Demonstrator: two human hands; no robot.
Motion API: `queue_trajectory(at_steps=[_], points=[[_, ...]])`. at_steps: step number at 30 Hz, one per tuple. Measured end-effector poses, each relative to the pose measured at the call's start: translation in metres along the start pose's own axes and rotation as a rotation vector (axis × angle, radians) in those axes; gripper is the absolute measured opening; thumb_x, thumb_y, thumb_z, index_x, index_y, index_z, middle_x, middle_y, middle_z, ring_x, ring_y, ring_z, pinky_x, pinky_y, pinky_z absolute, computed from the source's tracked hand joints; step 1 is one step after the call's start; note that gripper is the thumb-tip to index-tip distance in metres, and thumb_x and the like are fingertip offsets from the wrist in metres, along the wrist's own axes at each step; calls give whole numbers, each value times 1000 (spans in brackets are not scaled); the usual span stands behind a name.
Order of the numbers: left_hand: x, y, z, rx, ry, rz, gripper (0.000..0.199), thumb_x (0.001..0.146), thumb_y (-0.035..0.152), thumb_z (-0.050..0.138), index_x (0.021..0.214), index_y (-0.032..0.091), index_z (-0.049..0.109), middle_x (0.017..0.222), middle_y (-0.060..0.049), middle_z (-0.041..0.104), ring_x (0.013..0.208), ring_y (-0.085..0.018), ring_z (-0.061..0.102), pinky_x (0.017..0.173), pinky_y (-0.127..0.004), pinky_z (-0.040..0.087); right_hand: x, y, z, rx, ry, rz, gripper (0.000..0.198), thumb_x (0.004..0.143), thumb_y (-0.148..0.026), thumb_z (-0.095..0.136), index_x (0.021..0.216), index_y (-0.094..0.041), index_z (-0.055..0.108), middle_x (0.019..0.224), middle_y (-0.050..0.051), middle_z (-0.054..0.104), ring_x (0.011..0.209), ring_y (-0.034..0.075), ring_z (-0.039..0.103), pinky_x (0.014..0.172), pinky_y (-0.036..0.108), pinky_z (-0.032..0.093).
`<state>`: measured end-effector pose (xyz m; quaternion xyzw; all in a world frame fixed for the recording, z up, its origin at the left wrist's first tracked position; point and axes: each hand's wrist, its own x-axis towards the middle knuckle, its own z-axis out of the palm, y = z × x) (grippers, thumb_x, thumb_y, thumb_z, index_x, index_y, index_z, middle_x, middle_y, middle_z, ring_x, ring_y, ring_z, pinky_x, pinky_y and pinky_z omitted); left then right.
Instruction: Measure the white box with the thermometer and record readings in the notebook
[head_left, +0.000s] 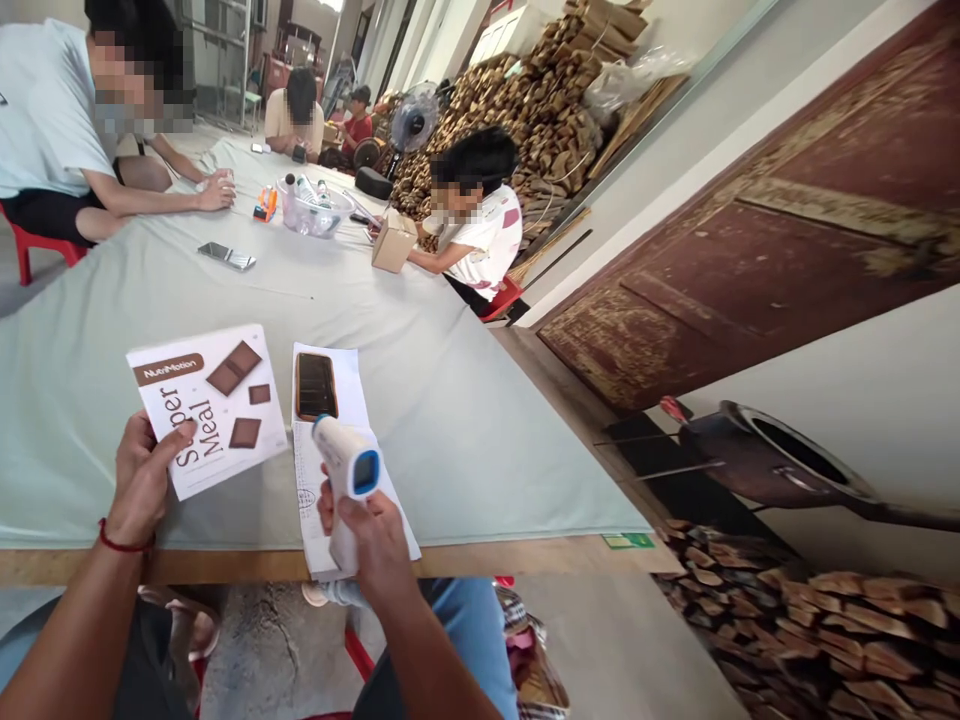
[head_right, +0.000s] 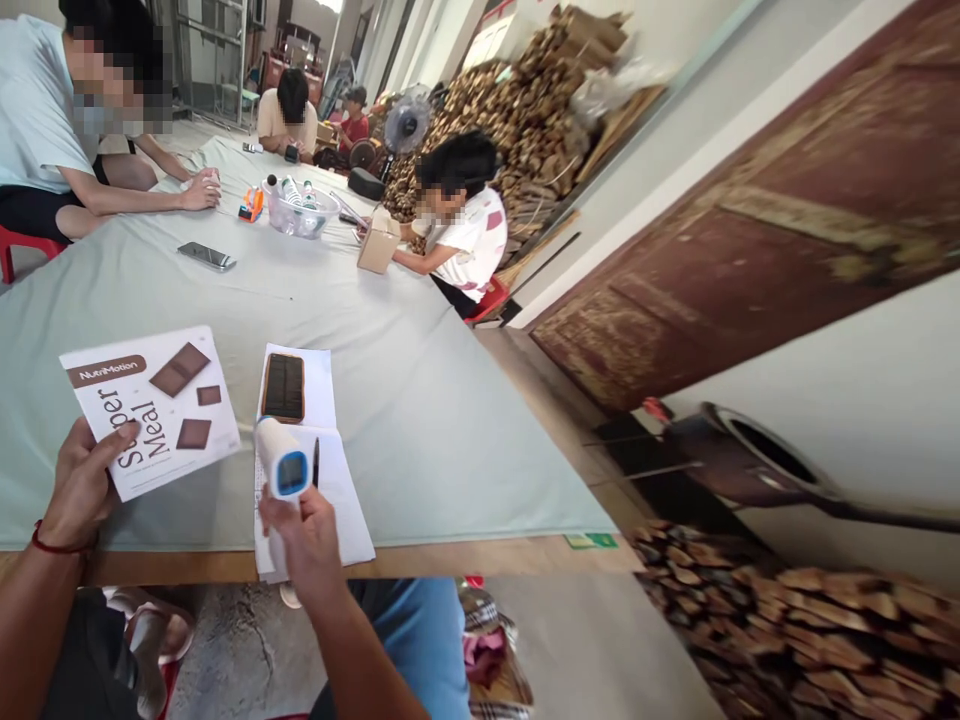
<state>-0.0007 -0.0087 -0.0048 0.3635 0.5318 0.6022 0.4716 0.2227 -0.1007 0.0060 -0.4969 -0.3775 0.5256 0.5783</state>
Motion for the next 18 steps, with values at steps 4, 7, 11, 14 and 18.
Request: queue_trajectory(at_steps=[4,7,11,14,18], points=[[-16,-3,11,26,-121,-34,67,54,49,88,105,17,59,100,-5,71,90,-26,67,71,-34,54,4,-6,29,23,-87,-5,33,76,-49,63,63,-20,56,61,0,53,58,13,46,55,27,37],[-23,-2,16,86,-172,-5,68,53,50,88,105,17,60,100,-6,71,95,-28,67,73,-35,55,12,-6,34,2,-101,-26,34,77,-52,64,67,-19,58,63,1,53,60,13,45,57,27,39],[-24,1,18,92,-200,-22,74,49,49,90,109,17,60,102,-7,71,97,-29,66,73,-35,55,17,-2,35,12,-113,-33,38,75,-56,66,83,-19,64,71,2,57,64,14,46,60,27,41],[-22,1,17,97,-214,-27,76,49,49,90,111,17,59,104,-8,71,98,-30,66,74,-36,55,18,0,35,5,-111,-49,39,75,-56,67,85,-19,64,71,2,57,65,15,47,61,27,41],[-21,2,15,119,-217,-19,73,52,51,89,110,18,59,103,-8,71,97,-30,67,74,-37,56,18,-2,34,-12,-132,-39,37,76,-55,66,77,-19,61,72,2,57,67,15,49,62,28,42]])
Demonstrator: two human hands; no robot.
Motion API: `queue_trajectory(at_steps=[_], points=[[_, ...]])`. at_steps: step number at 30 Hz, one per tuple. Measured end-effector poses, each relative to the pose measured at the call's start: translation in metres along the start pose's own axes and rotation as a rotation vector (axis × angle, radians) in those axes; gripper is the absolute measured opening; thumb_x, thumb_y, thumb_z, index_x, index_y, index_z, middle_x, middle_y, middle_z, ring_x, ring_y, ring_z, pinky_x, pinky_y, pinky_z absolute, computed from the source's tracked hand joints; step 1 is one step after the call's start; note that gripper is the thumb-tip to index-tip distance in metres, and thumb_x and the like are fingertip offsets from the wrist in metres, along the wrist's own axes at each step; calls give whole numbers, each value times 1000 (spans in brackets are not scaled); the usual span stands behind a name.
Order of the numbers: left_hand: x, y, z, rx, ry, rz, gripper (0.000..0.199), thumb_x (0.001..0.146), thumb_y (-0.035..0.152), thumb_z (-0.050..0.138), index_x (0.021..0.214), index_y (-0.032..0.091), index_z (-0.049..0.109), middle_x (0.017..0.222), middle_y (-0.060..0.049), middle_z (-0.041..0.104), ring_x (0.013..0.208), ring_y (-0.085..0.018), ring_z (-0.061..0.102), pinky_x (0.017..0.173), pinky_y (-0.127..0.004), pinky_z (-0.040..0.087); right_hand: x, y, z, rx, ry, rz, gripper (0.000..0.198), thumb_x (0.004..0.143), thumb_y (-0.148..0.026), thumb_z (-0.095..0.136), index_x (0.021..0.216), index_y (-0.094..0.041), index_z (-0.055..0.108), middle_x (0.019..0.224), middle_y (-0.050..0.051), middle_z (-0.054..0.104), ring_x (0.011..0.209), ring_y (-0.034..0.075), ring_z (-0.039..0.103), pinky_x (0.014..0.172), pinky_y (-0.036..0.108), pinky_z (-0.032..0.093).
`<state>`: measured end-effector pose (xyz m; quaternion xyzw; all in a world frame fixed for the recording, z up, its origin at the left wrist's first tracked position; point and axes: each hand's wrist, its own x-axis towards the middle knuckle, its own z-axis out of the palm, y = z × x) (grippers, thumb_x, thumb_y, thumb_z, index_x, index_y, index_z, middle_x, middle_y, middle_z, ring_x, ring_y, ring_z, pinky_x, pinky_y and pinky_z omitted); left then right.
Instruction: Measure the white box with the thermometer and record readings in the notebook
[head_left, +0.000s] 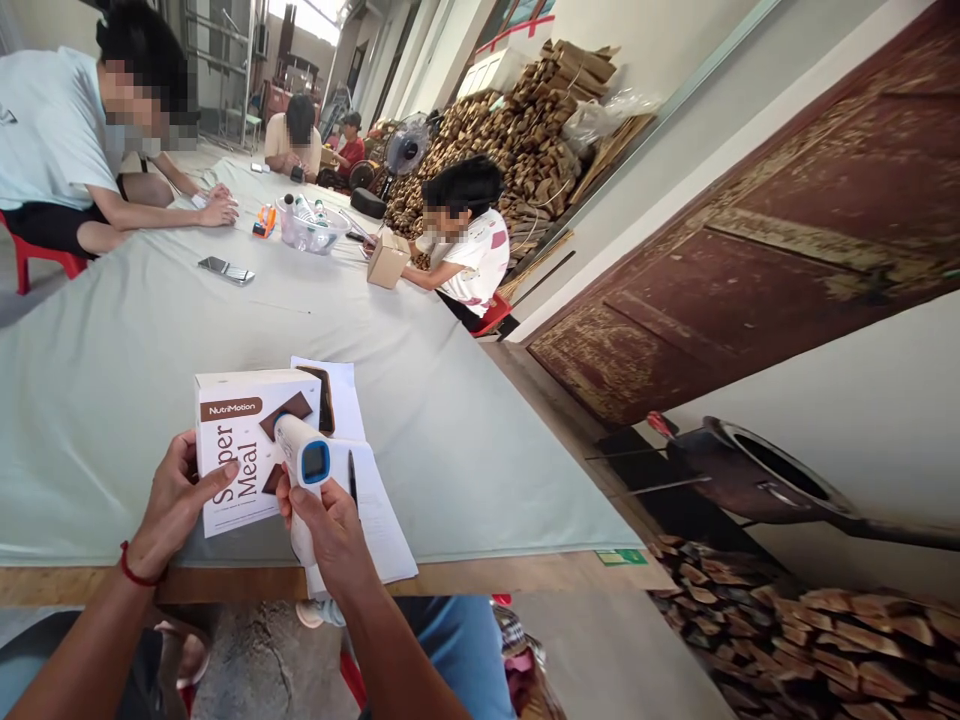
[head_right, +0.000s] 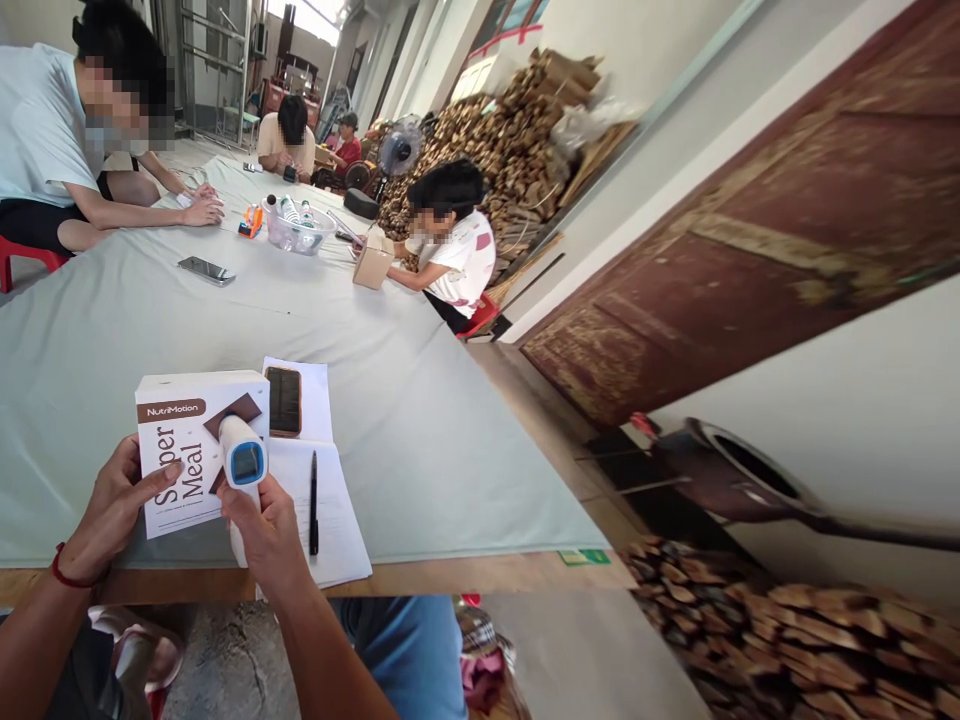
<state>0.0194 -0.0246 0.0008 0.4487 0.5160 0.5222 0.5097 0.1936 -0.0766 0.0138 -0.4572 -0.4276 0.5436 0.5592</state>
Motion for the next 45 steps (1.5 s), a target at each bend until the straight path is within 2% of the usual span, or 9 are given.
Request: queue_trajectory(at_steps=[19,24,28,30,33,36,37,41,45], points=[[0,5,-2,-19,55,73,71,54,47,88,111,22,54,104,-6,68,95,-29,66,75,-39,56,-11,-10,-3,-17,4,-18,30,79,-48,66,83,-18,66,74,2,61,67,15,53,63,28,46],[18,-1,-14,67,169,291,82,57,46,86,122,25,43,123,-7,60,107,-29,62,90,-44,53,-15,-20,-58,-311,191,-109,44,79,-44,67,117,-21,64,105,6,69,93,22,63,82,34,52],[35,-12,-27,243,223,296,85,64,52,80,130,21,37,136,-13,51,117,-35,57,96,-53,51,-8,-2,-125,-884,463,-112,49,75,-40,65,119,-19,63,112,11,63,102,27,61,87,39,51],[36,-13,-29,421,308,387,88,68,52,78,135,15,35,140,-17,46,126,-40,48,103,-61,44,-6,8,-151,-1122,524,-13,46,79,-39,60,121,-19,62,116,12,60,102,27,60,85,39,51],[22,-6,-22,776,501,751,102,71,51,78,147,11,22,151,-19,28,139,-45,28,114,-70,25,-4,18,-172,-1336,507,122,39,85,-34,54,119,-17,63,113,14,61,102,28,61,84,38,49],[1,2,-4,848,560,1040,83,80,47,71,148,25,27,148,-9,33,135,-39,36,106,-67,35,-5,20,-170,-1444,555,75,37,82,-28,57,116,-14,64,112,17,62,106,32,59,89,43,47],[-5,1,4,828,507,1117,75,79,43,72,142,25,36,141,-9,41,128,-37,44,102,-64,41,-5,22,-165,-1440,576,-1,37,82,-27,58,116,-13,63,114,18,62,108,32,58,91,44,46],[-16,-18,30,907,-60,967,37,92,33,58,127,24,51,127,-12,54,119,-31,54,101,-50,44,1,32,-133,-1220,447,-196,30,88,-32,54,112,-17,62,99,11,67,88,24,63,79,36,50],[-17,-44,43,1027,-268,861,42,90,39,60,126,18,55,127,-18,55,120,-36,51,102,-55,39,14,41,-108,-1146,350,-131,34,84,-29,58,115,-16,62,82,5,66,74,21,61,70,33,49]])
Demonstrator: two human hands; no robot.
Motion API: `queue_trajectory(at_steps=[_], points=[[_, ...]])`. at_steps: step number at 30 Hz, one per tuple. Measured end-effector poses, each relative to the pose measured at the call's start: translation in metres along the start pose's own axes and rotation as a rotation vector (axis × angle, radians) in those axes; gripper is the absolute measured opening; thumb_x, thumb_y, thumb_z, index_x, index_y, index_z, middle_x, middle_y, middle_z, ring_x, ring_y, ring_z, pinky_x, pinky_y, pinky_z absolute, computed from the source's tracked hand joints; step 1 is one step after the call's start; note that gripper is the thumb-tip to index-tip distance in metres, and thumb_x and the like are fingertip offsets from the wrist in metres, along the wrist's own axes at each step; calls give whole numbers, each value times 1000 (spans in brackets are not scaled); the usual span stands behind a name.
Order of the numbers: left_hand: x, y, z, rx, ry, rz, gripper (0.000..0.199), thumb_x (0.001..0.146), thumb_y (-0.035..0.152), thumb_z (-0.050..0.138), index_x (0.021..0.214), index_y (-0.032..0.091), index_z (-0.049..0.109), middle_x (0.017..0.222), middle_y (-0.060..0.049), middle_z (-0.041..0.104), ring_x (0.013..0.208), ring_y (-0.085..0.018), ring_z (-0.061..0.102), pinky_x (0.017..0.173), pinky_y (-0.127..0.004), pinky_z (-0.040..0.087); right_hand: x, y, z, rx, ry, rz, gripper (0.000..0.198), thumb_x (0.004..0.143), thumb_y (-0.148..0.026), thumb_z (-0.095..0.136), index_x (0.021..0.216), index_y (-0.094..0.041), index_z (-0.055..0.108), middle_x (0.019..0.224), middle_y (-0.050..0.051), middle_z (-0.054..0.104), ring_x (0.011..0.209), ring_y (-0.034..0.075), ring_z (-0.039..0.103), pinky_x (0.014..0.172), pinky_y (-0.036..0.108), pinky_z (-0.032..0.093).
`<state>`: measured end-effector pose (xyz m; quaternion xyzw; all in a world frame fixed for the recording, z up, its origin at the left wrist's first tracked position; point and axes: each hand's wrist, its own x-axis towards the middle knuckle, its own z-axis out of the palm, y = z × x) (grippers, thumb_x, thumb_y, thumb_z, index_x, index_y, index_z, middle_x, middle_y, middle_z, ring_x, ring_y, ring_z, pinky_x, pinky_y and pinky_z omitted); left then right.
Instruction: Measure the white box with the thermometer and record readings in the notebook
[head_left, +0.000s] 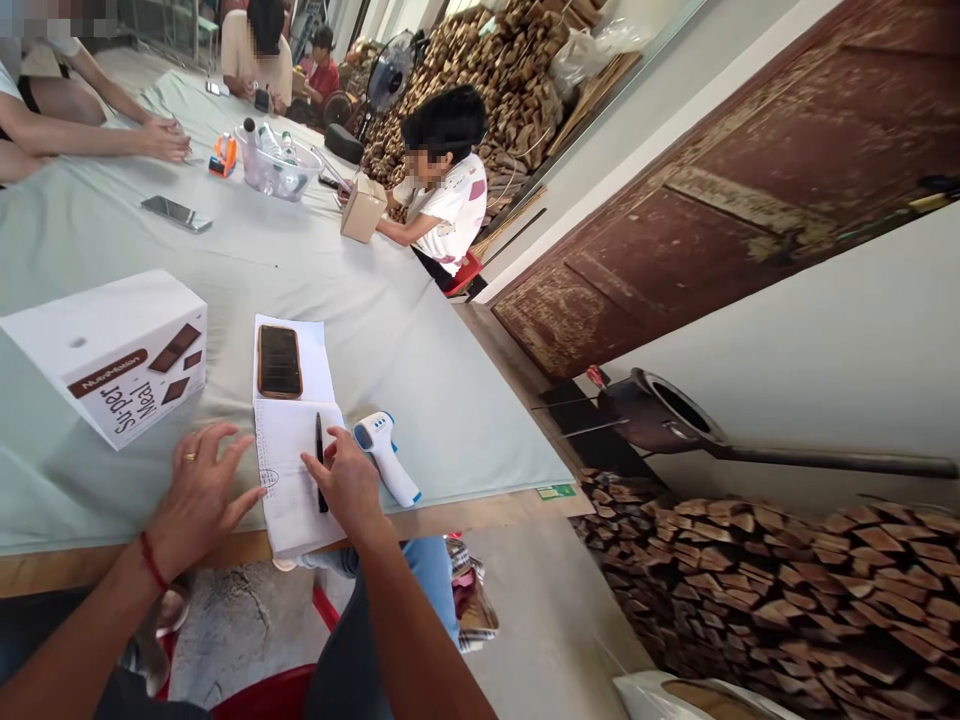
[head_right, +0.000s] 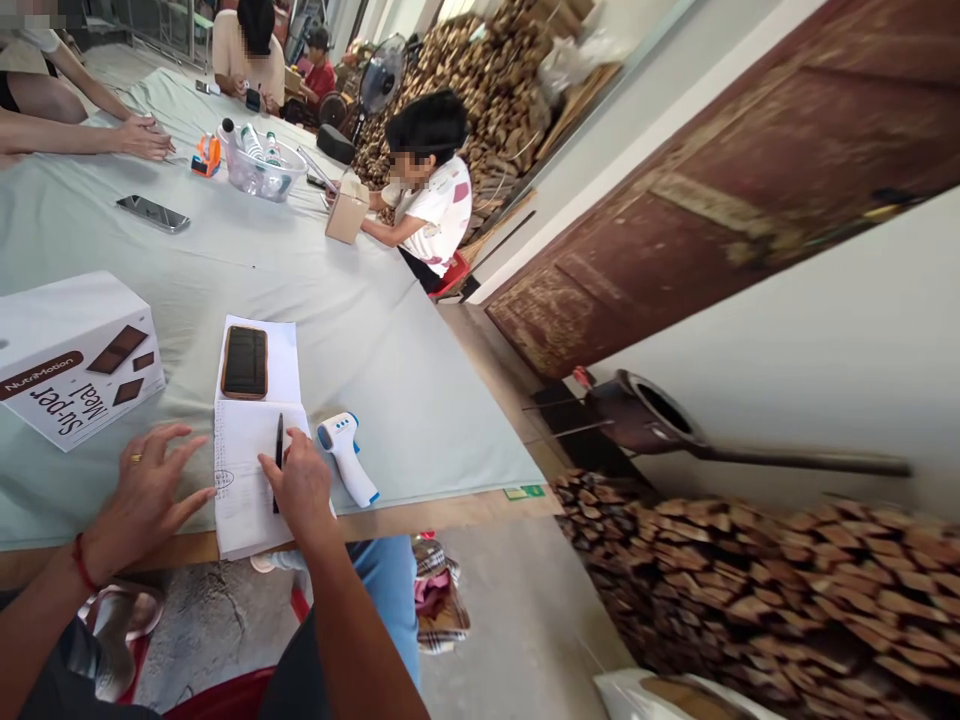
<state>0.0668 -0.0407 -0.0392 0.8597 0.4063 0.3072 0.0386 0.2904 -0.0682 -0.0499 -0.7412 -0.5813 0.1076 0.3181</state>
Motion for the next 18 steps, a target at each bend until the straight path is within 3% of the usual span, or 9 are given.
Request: queue_trajectory(at_steps=[3,9,11,14,18], points=[[-4,3,6,16,-105,-10,48,84,42,67,125,19,58,131,-19,53,124,-38,46,107,-59,33,1,-6,-2,121,-31,-63,39,83,-20,50,119,-19,64,86,5,65,76,20,60,74,34,49],[-7,18,2,-35,-171,-4,44,83,39,67,122,19,61,132,-18,53,128,-37,43,112,-63,24,-31,-9,-17,710,-77,-181,40,91,-24,46,129,-26,57,94,3,62,83,16,61,79,32,52],[-7,22,2,-40,-191,-3,40,83,38,66,118,18,63,131,-19,53,129,-37,43,111,-63,25,-45,-10,-17,764,-55,-162,37,89,-27,55,126,-26,57,91,1,61,80,15,61,75,30,52],[-6,25,3,-42,-228,-7,36,82,36,65,113,17,64,129,-19,54,130,-38,42,111,-64,25,-60,-14,-15,733,28,-89,15,91,-33,57,101,-23,64,74,-2,56,67,13,56,66,27,49],[-5,24,3,-61,-239,-22,35,81,34,64,112,18,64,127,-18,55,129,-38,43,111,-64,25,-64,-23,-16,760,-44,-74,28,94,-35,46,106,-22,67,74,0,60,72,16,60,72,31,50]])
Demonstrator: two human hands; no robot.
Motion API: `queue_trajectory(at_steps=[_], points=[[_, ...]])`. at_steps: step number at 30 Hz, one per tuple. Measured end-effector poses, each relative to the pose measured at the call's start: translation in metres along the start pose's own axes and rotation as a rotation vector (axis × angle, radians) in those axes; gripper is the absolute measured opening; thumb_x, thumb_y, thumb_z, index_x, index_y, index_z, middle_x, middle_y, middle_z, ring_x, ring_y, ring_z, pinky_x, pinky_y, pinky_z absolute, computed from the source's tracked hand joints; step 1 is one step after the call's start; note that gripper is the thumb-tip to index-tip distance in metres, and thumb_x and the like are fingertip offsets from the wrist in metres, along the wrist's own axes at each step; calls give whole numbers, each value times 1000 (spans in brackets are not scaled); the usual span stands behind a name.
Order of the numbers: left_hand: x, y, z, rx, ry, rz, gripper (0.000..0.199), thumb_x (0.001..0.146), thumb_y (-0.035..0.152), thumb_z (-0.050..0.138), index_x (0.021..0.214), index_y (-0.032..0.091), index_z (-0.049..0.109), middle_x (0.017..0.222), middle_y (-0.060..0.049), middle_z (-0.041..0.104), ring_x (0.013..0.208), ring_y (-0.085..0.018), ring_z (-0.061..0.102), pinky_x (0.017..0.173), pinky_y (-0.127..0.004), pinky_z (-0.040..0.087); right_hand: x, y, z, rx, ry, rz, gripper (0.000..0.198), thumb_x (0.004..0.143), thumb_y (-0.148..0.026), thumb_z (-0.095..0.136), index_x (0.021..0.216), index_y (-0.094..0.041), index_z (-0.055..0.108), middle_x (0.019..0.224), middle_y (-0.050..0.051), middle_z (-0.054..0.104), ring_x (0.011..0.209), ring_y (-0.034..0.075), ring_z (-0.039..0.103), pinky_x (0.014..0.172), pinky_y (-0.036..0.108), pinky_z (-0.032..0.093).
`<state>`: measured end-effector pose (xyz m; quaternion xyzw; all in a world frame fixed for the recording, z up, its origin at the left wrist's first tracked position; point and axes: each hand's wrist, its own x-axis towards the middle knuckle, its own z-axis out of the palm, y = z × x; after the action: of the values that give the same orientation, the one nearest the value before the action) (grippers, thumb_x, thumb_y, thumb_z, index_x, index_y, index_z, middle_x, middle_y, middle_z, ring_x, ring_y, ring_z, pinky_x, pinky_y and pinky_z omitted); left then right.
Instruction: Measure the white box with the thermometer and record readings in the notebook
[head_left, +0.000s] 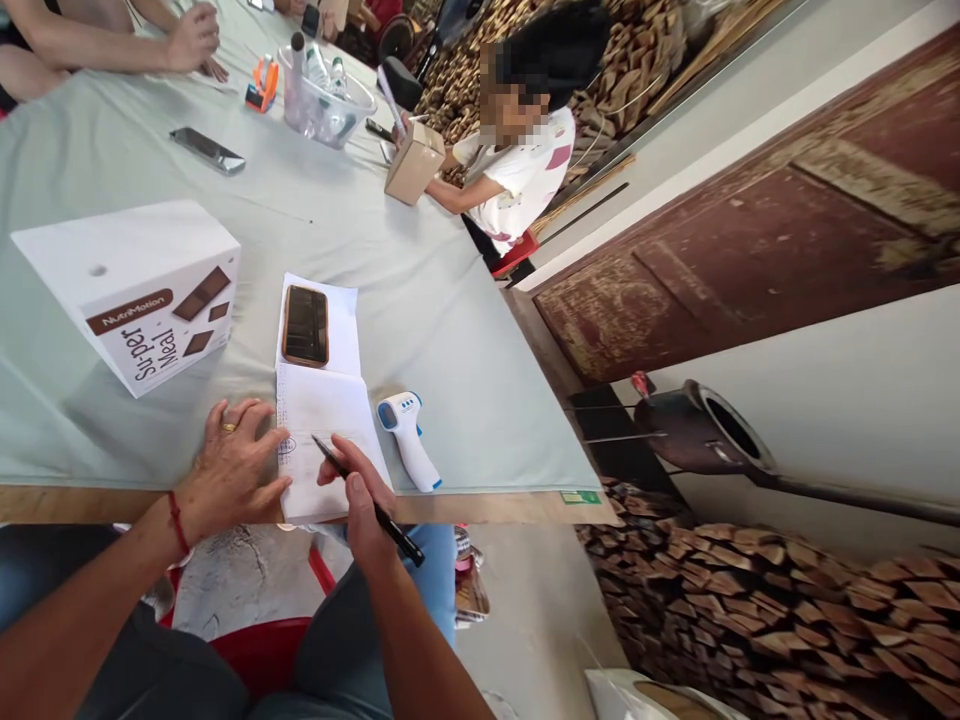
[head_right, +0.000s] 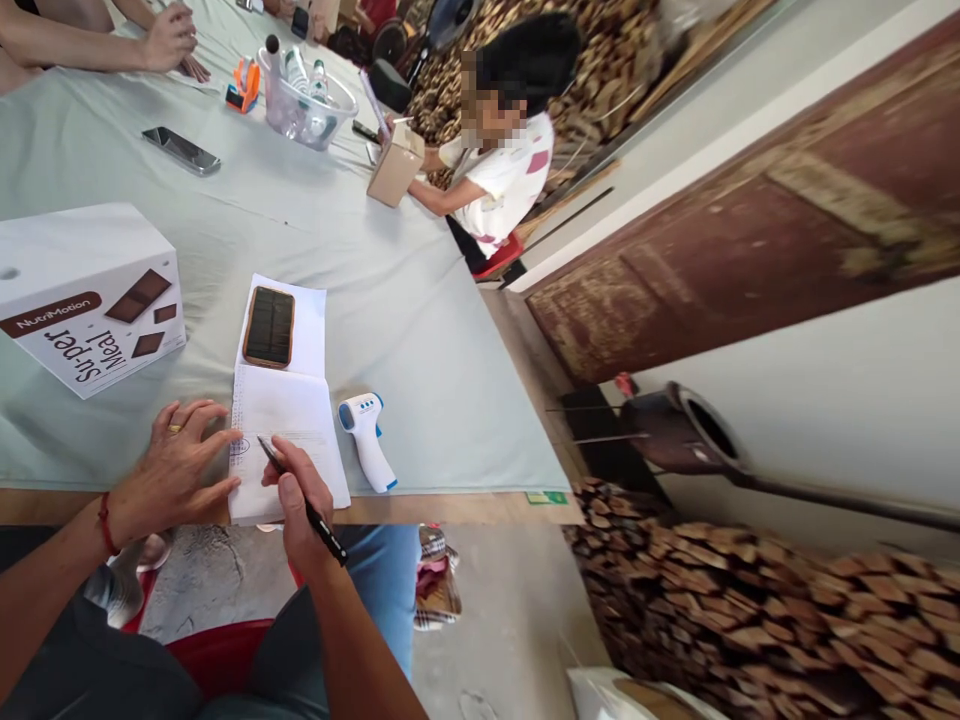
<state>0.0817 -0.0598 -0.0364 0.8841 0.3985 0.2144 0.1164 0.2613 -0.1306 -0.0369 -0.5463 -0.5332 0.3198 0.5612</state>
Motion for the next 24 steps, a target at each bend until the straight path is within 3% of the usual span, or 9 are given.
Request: queue_trajectory(at_steps=[3,6,10,24], points=[[-1,-2,-1,-16,-9,1,33,81,33,63,111,19,64,125,-16,56,130,-37,42,111,-63,25,3,-2,3,-4,-46,73,19,85,-28,56,97,-22,70,80,2,66,74,16,62,70,30,51],[-2,-2,-2,-16,-17,-8,34,80,30,63,112,20,64,127,-16,55,132,-37,41,111,-63,24,5,5,9,-50,-6,130,9,77,-22,60,81,-21,68,70,0,65,62,14,58,59,26,48],[-1,-3,-3,-9,-34,-19,34,80,30,63,112,20,65,129,-17,54,133,-38,40,112,-64,23,4,18,22,-83,16,78,5,74,-21,59,73,-21,64,59,-3,60,53,12,52,52,24,45],[0,-3,-1,-4,-37,-17,32,81,33,62,111,21,64,128,-16,55,133,-37,40,111,-62,23,3,22,24,-232,-80,-39,9,78,-21,56,74,-21,64,63,-1,63,56,12,56,58,25,49]])
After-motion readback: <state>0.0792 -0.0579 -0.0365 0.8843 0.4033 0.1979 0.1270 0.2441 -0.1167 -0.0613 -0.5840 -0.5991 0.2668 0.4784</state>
